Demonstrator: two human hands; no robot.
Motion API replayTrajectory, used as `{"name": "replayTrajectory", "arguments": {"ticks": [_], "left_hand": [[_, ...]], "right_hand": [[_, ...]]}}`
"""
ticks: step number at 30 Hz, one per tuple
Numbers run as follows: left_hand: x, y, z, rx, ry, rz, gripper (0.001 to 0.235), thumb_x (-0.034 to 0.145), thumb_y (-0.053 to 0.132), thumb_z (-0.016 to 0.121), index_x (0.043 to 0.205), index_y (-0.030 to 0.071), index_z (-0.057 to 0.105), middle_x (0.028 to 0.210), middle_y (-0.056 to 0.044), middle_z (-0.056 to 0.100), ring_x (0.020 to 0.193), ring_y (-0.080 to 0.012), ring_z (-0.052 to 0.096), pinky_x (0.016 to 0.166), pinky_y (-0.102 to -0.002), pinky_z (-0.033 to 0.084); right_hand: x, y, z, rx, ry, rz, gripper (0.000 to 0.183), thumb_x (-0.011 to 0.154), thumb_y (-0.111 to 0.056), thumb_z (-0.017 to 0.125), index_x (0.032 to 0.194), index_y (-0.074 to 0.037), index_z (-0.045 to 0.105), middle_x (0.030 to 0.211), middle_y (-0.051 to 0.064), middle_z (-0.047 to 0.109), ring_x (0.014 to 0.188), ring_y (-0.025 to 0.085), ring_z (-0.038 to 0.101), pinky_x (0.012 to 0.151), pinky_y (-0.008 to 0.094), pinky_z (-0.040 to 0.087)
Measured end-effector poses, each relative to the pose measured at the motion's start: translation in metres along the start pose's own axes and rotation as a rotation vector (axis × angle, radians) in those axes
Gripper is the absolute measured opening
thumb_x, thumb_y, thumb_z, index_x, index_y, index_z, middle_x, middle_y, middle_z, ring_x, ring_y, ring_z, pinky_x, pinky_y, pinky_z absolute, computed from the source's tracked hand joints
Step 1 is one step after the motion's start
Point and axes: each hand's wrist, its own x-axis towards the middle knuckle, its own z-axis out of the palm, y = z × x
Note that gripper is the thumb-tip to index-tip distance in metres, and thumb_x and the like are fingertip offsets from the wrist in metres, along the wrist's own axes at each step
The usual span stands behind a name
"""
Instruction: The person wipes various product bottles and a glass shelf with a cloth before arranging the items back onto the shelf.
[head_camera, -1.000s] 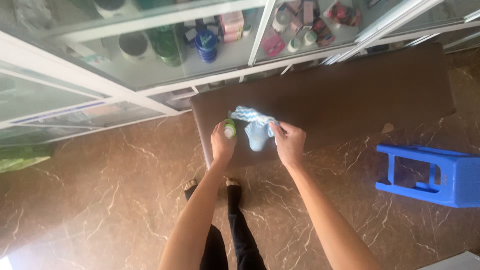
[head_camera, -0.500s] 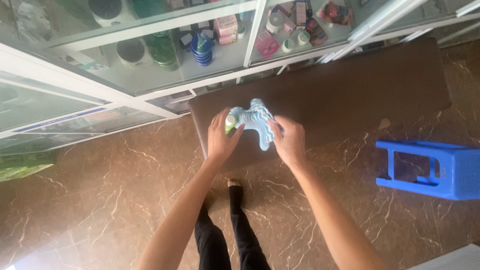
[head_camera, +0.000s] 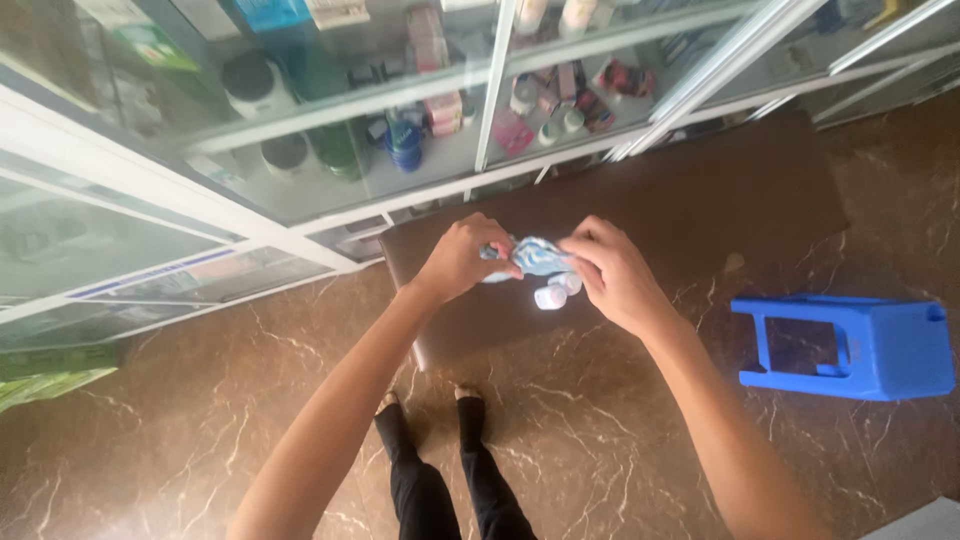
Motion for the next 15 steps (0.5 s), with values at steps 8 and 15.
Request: {"name": "replayTrajectory", "arguments": {"ticks": [8, 15], "left_hand": [[0.010, 0.048, -0.023, -0.289, 0.022, 0.018, 0.032, 0.072, 0.023, 0.090, 0.096, 0.008, 0.077, 0.095, -0.001, 0.071, 0.087, -0.0159, 0.064, 0.074, -0.033, 0.049], [0.019, 0.076, -0.071, -0.401, -0.124, -0.264, 0.031, 0.079, 0.022, 0.084, 0.103, 0.007, 0.071, 0.094, -0.002, 0.073, 0.082, -0.0136, 0.063, 0.068, -0.032, 0.048]], "right_hand": [[0.009, -0.033, -0.026, 0.168, -0.036, 0.094, 0.020, 0.090, 0.006, 0.066, 0.110, 0.003, 0.068, 0.095, 0.010, 0.060, 0.079, 0.022, 0.060, 0.070, 0.033, 0.049], [0.028, -0.051, -0.052, 0.190, -0.031, 0.107, 0.015, 0.092, 0.000, 0.069, 0.106, 0.004, 0.070, 0.091, 0.009, 0.062, 0.077, 0.020, 0.061, 0.069, 0.032, 0.049]]}}
